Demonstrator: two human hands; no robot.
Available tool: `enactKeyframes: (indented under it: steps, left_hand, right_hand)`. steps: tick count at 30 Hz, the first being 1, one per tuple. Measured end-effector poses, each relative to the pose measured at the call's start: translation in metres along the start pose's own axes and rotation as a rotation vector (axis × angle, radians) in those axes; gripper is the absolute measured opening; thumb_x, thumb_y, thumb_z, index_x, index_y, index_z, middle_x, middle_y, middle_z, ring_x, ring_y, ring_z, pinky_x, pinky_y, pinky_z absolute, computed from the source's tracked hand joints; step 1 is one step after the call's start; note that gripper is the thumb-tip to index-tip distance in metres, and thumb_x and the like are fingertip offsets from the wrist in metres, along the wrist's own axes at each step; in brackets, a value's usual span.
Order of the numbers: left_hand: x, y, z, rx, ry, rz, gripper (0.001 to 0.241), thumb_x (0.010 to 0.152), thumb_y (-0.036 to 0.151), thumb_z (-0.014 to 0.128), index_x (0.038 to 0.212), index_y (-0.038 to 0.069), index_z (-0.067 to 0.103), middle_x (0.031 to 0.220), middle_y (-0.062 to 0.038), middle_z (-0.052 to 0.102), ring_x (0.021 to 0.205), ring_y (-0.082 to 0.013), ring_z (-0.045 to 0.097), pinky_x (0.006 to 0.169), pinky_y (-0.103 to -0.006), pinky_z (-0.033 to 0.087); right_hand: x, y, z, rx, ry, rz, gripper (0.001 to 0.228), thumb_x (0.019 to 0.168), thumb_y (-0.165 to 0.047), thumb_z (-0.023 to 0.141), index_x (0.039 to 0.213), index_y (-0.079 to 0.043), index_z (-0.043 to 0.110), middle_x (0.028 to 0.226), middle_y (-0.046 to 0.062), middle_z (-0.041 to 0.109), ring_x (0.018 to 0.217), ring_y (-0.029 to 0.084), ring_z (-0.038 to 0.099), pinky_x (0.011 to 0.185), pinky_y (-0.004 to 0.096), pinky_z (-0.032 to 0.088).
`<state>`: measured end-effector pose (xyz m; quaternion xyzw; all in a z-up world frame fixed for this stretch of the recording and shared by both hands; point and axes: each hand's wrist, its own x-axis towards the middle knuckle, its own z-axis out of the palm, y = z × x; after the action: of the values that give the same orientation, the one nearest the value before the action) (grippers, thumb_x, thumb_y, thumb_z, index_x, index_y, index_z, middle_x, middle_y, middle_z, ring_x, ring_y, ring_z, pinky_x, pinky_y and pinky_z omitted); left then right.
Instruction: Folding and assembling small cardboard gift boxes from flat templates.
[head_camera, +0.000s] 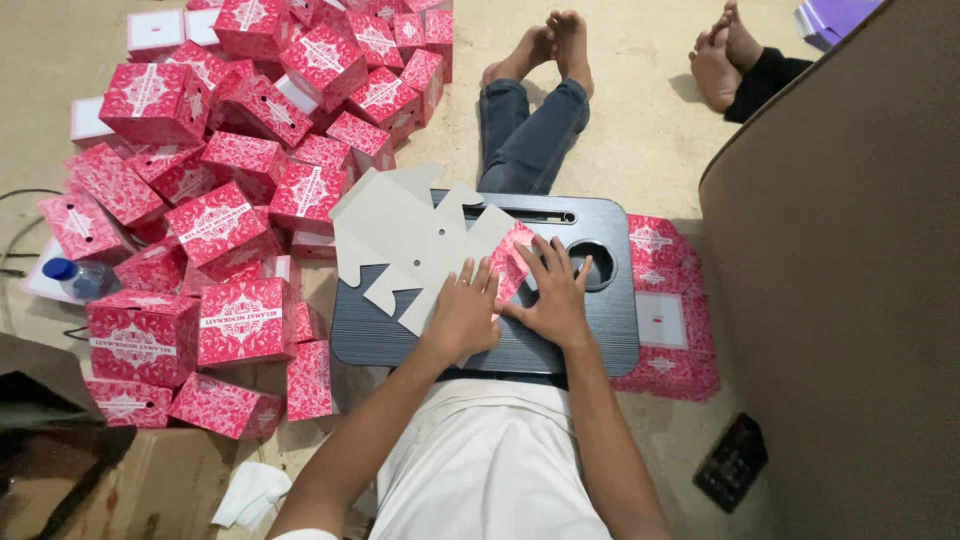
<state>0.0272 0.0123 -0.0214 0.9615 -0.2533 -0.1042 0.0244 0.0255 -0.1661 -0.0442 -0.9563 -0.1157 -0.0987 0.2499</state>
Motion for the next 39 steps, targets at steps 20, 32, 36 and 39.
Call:
enactKeyframes:
  steps: [20,32,36,39]
  left_hand:
    - [-0.005,0.009,0.003,-0.012,0.088,-0.024,0.087,0.077,0.04,0.061,0.152,-0.001,0.044,0.161,-0.023,0.037,0.148,-0.0451,0.035,0.112,-0.0586,0.034]
    - [-0.006,0.015,0.017,-0.044,0.157,-0.042,0.084,0.079,0.038,0.058,0.152,-0.001,0.044,0.162,-0.024,0.036,0.148,-0.0454,0.034,0.112,-0.0568,0.033]
    - [-0.006,0.016,0.019,-0.035,0.161,-0.053,0.084,0.08,0.039,0.058,0.152,-0.001,0.043,0.162,-0.024,0.035,0.148,-0.0451,0.033,0.113,-0.0567,0.031]
    - [-0.005,0.015,0.023,-0.085,0.156,-0.059,0.085,0.079,0.036,0.06,0.153,0.0,0.042,0.162,-0.024,0.034,0.149,-0.0457,0.031,0.115,-0.0564,0.028]
  right_hand:
    - [0.004,0.005,-0.001,0.141,0.007,0.08,0.067,0.086,-0.037,0.079,0.147,-0.039,0.052,0.153,-0.003,0.05,0.147,0.026,0.037,0.104,0.053,0.033]
    - [0.003,0.005,0.009,0.092,0.118,0.056,0.05,0.094,-0.022,0.071,0.14,-0.035,0.06,0.146,-0.006,0.059,0.142,0.026,0.045,0.101,0.051,0.034]
    - [0.002,0.003,0.009,0.073,0.148,0.07,0.046,0.095,-0.025,0.07,0.139,-0.036,0.061,0.145,-0.008,0.06,0.142,0.024,0.046,0.102,0.049,0.036]
    - [0.001,-0.003,0.005,0.073,0.151,0.057,0.042,0.096,-0.024,0.068,0.136,-0.036,0.062,0.145,-0.008,0.06,0.142,0.025,0.045,0.099,0.048,0.036]
